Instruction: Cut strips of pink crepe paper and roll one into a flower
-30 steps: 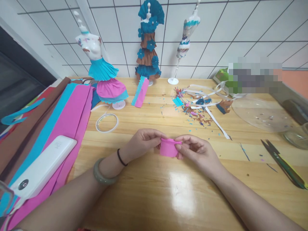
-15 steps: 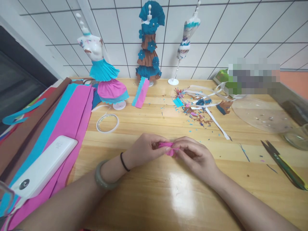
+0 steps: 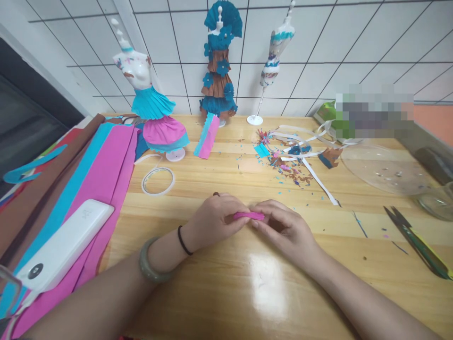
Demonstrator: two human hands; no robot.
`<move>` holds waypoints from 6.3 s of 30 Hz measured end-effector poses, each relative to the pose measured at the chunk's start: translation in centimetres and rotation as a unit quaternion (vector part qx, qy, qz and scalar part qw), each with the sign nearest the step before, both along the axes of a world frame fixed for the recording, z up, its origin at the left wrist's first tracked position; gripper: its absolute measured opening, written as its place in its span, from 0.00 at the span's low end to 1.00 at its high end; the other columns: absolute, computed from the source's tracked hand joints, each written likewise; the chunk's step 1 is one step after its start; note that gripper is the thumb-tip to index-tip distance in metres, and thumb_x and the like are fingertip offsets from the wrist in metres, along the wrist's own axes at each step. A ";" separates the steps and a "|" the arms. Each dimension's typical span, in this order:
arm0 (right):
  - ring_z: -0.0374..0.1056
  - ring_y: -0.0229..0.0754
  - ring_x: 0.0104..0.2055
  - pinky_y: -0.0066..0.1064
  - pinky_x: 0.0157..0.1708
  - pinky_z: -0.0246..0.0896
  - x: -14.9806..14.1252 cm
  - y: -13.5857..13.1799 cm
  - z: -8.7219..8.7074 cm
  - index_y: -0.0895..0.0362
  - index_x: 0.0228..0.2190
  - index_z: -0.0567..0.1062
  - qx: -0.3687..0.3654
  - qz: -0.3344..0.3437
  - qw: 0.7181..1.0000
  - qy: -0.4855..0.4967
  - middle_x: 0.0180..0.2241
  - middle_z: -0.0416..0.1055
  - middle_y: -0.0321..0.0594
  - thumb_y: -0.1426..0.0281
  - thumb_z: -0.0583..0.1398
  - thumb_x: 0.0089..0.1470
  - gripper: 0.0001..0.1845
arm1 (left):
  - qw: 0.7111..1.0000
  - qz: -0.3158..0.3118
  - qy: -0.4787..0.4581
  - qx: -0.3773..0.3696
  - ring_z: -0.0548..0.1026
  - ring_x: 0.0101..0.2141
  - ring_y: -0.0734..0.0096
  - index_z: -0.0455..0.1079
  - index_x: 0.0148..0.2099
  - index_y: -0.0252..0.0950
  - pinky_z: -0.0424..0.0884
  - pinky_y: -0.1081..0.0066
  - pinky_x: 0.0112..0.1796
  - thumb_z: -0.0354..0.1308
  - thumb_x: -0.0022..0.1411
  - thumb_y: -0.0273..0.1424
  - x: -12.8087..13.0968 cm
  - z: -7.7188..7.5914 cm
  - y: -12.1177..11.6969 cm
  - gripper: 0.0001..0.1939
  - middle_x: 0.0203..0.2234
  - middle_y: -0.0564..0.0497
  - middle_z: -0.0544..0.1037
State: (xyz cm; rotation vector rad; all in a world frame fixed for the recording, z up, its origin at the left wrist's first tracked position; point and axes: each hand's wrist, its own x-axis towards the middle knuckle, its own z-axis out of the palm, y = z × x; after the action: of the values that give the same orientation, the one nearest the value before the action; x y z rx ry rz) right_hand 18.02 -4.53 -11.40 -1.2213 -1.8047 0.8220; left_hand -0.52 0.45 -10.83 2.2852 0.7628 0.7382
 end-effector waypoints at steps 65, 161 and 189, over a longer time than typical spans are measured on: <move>0.64 0.36 0.23 0.29 0.24 0.61 0.2 0.1 0.0 0.58 0.34 0.74 -0.151 -0.044 0.982 0.102 0.23 0.68 0.37 0.62 0.60 0.50 0.12 | 0.957 0.022 -0.112 -0.266 0.71 0.28 0.74 0.75 0.37 0.32 0.67 0.76 0.29 0.58 0.55 0.31 -0.4 -0.2 0.7 0.09 0.27 0.49 0.76; 0.68 0.41 0.34 0.34 0.34 0.65 0.1 0.0 0.1 0.55 0.34 0.75 0.028 -0.014 0.998 0.045 0.33 0.70 0.43 0.73 0.59 0.51 0.06 | 0.987 -0.009 -0.006 0.162 0.72 0.34 0.68 0.67 0.45 0.33 0.67 0.66 0.38 0.52 0.60 0.29 -0.3 -0.2 0.3 0.11 0.32 0.47 0.76; 0.69 0.40 0.34 0.31 0.31 0.66 0.3 0.0 0.6 0.53 0.36 0.77 0.008 -0.047 0.996 0.077 0.34 0.72 0.42 0.71 0.60 0.51 0.09 | 0.996 0.028 -0.072 0.040 0.71 0.30 0.71 0.72 0.34 0.35 0.67 0.68 0.36 0.57 0.56 0.29 -0.3 0.2 0.7 0.04 0.26 0.50 0.76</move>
State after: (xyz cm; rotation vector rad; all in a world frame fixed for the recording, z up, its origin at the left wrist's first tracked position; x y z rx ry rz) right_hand 18.37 -4.55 -10.83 -1.1891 -1.6149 0.8242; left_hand -0.83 1.14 -10.61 2.2591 0.7441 0.9642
